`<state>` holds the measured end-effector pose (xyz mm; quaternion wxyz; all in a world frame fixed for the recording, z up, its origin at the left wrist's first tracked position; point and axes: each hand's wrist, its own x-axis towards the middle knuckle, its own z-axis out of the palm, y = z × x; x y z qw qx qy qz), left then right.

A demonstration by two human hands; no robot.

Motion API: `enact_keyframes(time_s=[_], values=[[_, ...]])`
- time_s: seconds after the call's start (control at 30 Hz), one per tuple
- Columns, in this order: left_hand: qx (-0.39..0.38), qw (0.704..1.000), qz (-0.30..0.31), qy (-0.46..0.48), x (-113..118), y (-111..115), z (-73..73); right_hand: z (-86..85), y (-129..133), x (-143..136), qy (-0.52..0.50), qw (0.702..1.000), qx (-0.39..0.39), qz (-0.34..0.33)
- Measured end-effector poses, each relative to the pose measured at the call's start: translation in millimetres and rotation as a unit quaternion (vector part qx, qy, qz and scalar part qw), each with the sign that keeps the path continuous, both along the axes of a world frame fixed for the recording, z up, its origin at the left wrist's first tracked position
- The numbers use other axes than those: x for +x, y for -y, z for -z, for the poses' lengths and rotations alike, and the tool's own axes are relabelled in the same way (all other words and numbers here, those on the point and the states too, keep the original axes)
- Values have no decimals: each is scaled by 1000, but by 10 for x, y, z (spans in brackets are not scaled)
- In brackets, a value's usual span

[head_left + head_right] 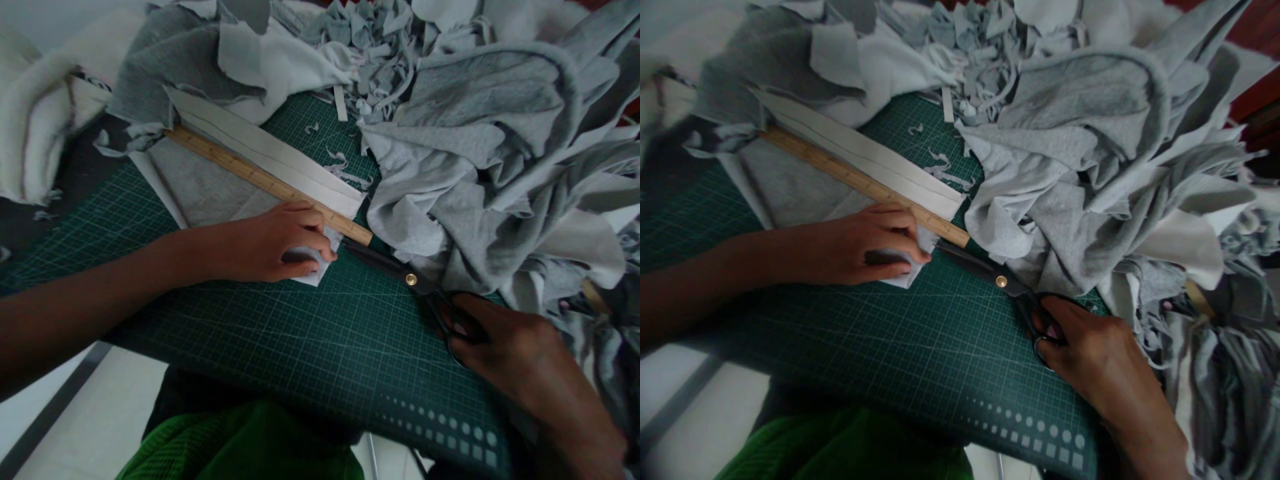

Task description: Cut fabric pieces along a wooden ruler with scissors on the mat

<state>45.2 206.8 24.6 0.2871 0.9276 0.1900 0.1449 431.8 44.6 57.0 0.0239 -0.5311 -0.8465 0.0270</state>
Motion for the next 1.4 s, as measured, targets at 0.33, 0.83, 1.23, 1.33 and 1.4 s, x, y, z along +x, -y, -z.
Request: enact_keyframes(time_s=[0.33, 0.83, 1.23, 1.33, 1.4], values=[[4, 1000, 10, -2, 0, -10, 3, 53, -30, -27, 19, 1000, -16, -8], [4, 1000, 13, 15, 9, -19, 19, 76, 111, -112, 3, 994, -73, 78], [5, 1000, 8, 2, 9, -8, -5, 84, 112, -183, 27, 999, -15, 45], [4, 1000, 10, 5, 8, -10, 0, 123, 111, -182, 23, 998, -21, 50], [4, 1000, 11, 5, 5, -15, 11, 137, 98, -175, 14, 998, -29, 55]])
